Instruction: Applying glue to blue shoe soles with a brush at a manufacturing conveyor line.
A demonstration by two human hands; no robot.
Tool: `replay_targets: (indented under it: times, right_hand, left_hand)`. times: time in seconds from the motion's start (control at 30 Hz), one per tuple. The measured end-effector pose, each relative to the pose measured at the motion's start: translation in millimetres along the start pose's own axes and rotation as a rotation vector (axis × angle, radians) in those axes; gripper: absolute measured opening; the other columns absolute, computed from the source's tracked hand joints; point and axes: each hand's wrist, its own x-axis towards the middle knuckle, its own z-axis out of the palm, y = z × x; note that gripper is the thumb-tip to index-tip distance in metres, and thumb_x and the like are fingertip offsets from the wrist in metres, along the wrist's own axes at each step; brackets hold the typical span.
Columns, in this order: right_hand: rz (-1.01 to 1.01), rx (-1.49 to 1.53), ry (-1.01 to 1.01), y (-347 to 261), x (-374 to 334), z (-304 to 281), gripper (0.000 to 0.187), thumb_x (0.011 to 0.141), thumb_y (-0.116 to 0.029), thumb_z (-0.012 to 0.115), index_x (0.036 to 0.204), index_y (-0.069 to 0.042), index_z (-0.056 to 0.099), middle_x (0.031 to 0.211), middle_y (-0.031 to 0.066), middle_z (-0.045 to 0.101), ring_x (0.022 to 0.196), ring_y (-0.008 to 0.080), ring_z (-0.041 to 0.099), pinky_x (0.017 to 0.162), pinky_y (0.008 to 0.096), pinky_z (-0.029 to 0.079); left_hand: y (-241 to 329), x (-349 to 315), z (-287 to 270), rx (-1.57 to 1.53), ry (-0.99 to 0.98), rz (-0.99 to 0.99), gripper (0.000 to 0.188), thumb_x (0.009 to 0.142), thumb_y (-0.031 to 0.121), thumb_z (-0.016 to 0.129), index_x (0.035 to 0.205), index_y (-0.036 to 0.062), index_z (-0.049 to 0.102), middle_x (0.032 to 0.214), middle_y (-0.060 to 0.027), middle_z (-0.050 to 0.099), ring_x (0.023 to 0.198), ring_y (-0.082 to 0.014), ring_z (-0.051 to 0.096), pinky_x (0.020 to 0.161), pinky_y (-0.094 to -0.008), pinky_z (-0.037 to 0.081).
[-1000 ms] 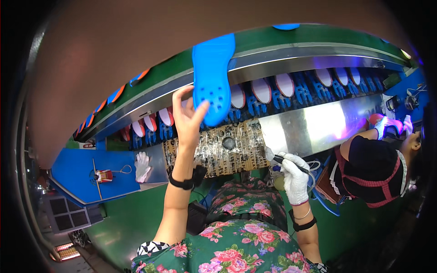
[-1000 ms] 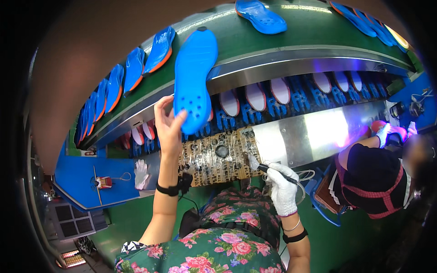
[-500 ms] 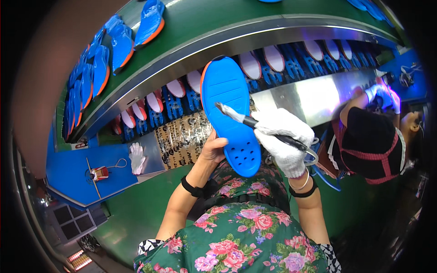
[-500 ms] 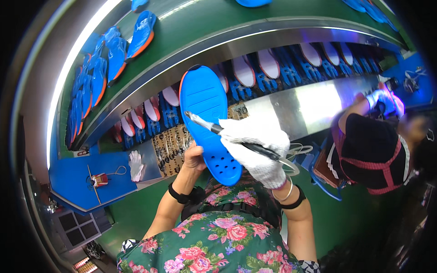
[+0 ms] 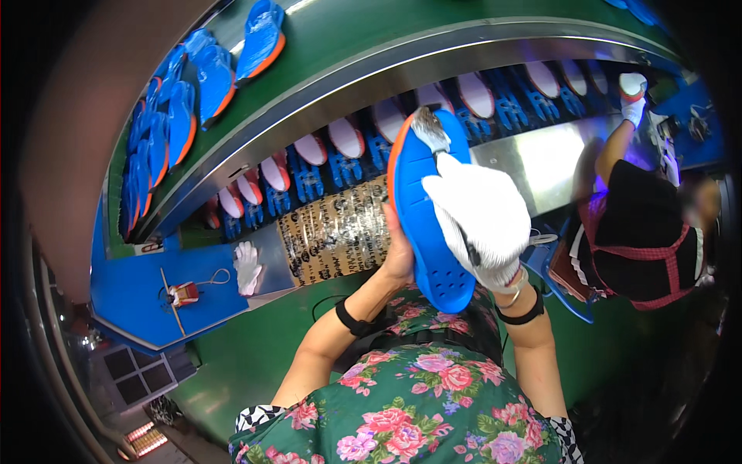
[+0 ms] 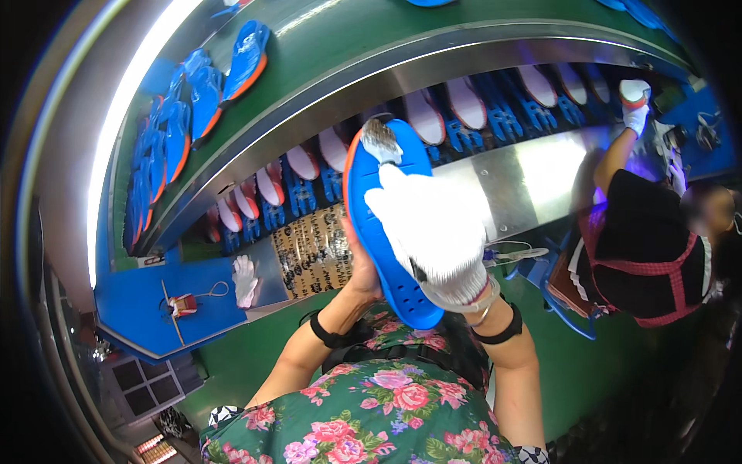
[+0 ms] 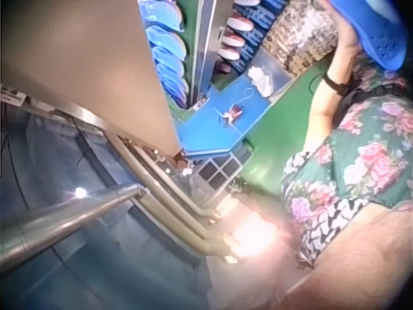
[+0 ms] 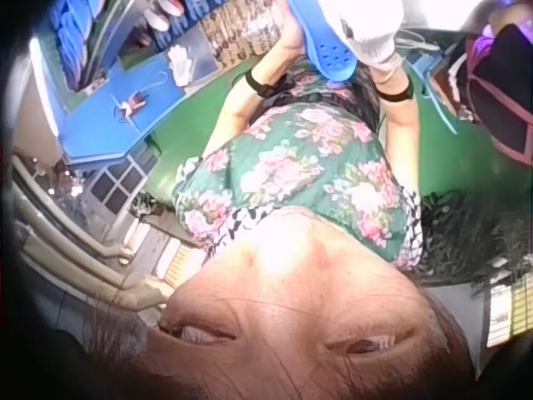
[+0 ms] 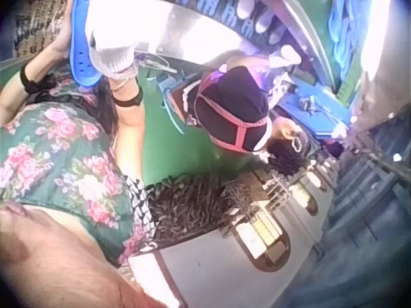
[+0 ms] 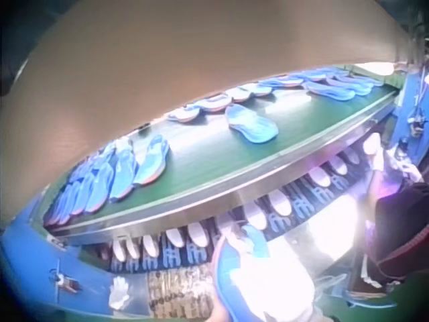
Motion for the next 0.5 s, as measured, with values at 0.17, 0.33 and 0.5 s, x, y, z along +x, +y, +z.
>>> replay_targets:
  times: [0.17,0.33,0.5]
  right_hand:
    - [-0.030,0.340,-0.086,-10,-10,-1,0.029,0.081,0.000,0.086,0.109,-0.009,0.086,0.111,0.0159,0.083,0.098,0.0308,0.080,0.087,0.0418,0.061]
    - [0.134,0.259,0.096,-2,-10,1,0.033,0.082,0.003,0.083,0.113,-0.007,0.084,0.112,0.0185,0.081,0.099,0.0318,0.079,0.087,0.0428,0.062]
    - [-0.016,0.450,-0.150,-1,-12,-7,0.034,0.081,0.004,0.083,0.113,-0.007,0.085,0.115,0.0156,0.082,0.101,0.0322,0.079,0.090,0.0420,0.062]
  left_hand:
    - [3,6,-12,-0.089,-0.079,-0.082,0.125,0.087,0.104,0.024,0.173,0.0135,0.029,0.169,-0.0166,0.047,0.153,-0.0344,0.051,0.125,-0.0549,0.044]
    - [-5,8,-19,-0.097,-0.072,0.009,0.120,0.092,0.100,0.022,0.172,0.0108,0.030,0.167,-0.0163,0.049,0.150,-0.0343,0.053,0.124,-0.0548,0.046]
    - [-1,10,-33,-0.035,-0.089,-0.040,0.124,0.088,0.103,0.026,0.172,0.0121,0.031,0.168,-0.0159,0.048,0.151,-0.0343,0.051,0.125,-0.0552,0.044]
